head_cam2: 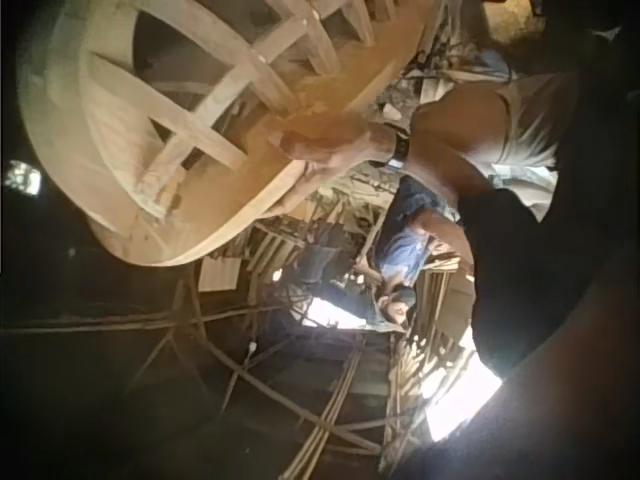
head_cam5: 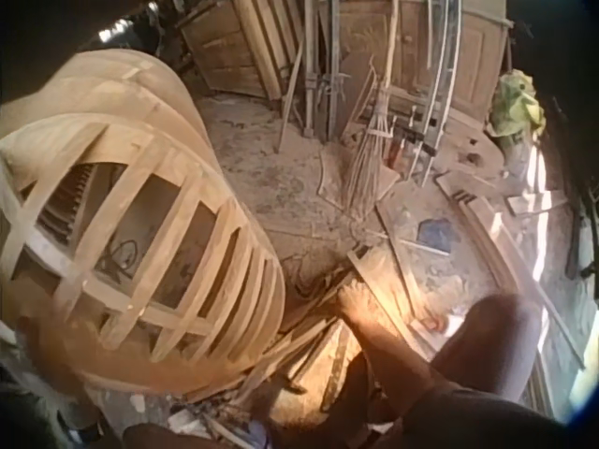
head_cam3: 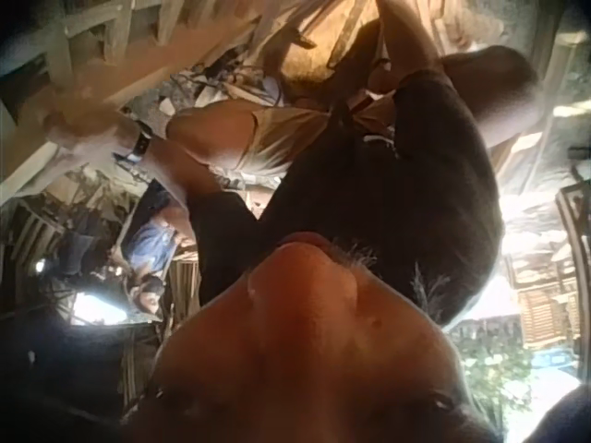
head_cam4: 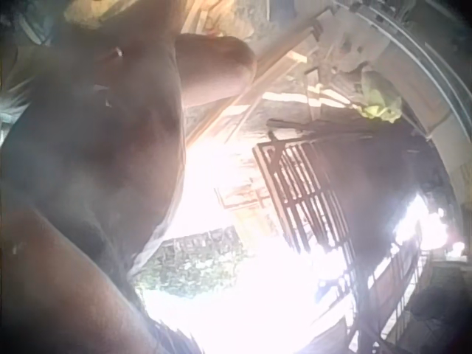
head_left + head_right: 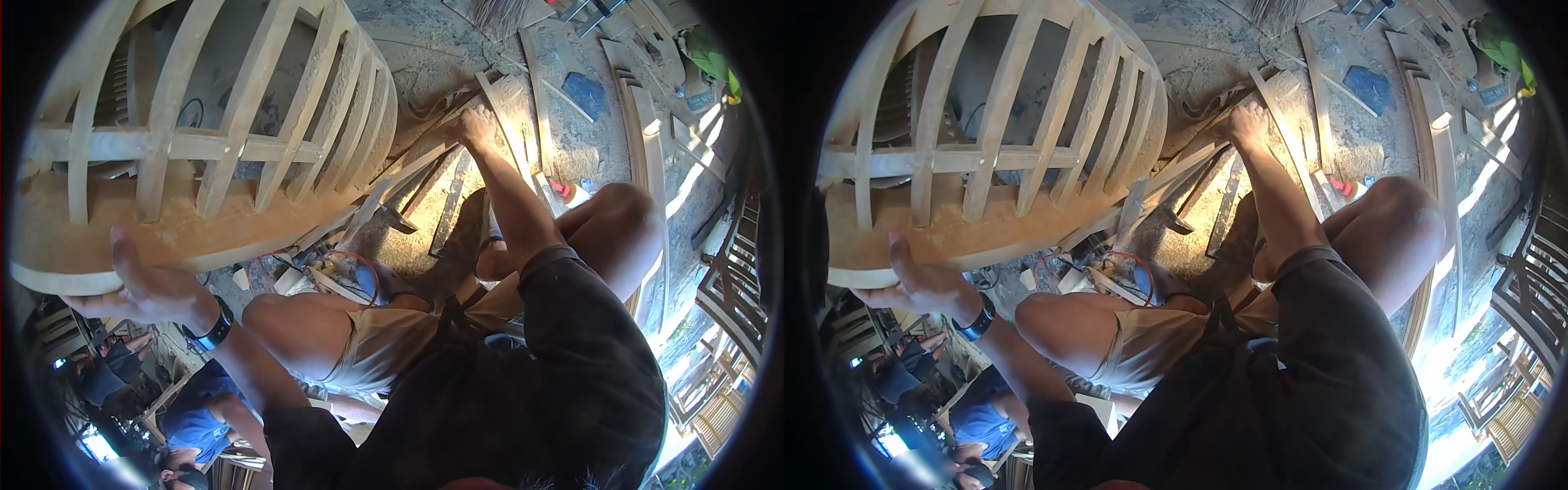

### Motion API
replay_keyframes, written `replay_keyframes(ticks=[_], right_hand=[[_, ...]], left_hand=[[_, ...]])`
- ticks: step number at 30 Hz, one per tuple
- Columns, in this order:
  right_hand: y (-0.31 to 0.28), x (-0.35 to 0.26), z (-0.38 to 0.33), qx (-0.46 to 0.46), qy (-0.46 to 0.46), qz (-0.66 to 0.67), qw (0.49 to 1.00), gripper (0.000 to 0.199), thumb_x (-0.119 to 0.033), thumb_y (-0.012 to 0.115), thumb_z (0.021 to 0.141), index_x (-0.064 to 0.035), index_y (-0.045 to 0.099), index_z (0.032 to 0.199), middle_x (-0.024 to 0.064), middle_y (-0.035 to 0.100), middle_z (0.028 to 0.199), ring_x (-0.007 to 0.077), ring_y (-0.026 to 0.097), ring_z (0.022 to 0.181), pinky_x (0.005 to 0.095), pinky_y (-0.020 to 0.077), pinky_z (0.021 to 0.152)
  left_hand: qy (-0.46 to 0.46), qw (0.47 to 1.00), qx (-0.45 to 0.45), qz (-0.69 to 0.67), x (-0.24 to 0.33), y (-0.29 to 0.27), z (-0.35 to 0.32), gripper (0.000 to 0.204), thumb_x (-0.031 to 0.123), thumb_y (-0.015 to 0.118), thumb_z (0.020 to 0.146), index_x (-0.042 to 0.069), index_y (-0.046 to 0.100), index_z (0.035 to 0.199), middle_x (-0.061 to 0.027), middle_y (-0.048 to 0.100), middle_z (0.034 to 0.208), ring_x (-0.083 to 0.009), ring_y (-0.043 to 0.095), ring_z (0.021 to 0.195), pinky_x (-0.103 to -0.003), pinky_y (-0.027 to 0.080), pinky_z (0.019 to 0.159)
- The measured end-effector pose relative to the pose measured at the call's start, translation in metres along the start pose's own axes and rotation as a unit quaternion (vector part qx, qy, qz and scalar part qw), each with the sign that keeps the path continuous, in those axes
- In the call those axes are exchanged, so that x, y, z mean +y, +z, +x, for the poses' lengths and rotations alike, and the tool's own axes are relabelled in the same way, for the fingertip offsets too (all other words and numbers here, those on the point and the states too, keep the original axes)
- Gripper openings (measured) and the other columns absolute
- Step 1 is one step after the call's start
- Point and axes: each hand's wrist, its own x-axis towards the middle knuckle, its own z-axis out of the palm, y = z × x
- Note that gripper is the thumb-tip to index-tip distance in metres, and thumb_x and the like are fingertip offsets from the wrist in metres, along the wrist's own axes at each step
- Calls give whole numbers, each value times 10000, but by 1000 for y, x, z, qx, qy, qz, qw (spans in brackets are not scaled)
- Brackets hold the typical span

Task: The person assembles a curved wooden structure using a pneumatic nail gun, applies wood glue to the joints, and then prepares a power drill by inserting a bit. The person then walks to a workbench to swap the battery between a drill and a power sander.

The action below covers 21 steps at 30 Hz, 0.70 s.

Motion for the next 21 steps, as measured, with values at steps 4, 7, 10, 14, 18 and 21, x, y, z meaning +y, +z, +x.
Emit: replay_keyframes(ticks=[4,7,10,14,18,21], right_hand=[[57,56,44,155,7,-11,988,235,-349,623,847,-134,680,924,122,619,982,320,612,994,479,472,908],[60,21,32,161,-56,32,985,152,-252,551,875,-140,651,859,121,669,881,322,668,889,472,524,753],[64,16,30,184,-98,50,977,142,-215,531,883,-123,635,851,120,694,814,334,693,811,457,540,662],[69,34,35,277,-117,138,944,170,-192,498,902,-89,619,842,140,689,844,370,673,822,470,542,704],[53,28,28,180,-78,115,974,181,-239,549,877,-88,649,882,157,696,863,364,678,834,457,541,715],[18,5,23,87,-85,211,970,262,-281,596,858,-47,695,922,180,705,877,375,684,841,456,528,718]], left_hand=[[-9,999,-11,-39,6,24,-9,941,97,756,691,23,215,1457,-271,465,1268,-358,559,1105,-426,559,907],[-7,1000,6,0,4,9,-6,955,105,759,684,18,211,1461,-274,457,1270,-364,560,1102,-425,558,912],[-1,1000,4,15,4,6,-4,962,121,759,679,16,212,1463,-269,454,1267,-365,560,1102,-425,562,906],[-22,1000,14,-4,5,15,-9,941,143,757,667,9,248,1447,-258,450,1261,-353,566,1087,-413,570,881],[2,1000,6,-14,5,15,-8,877,126,750,673,5,297,1414,-237,454,1250,-344,569,1080,-413,565,891],[12,1000,-3,-13,1,7,-6,846,92,734,704,1,281,1413,-239,459,1266,-335,563,1095,-408,553,925]])
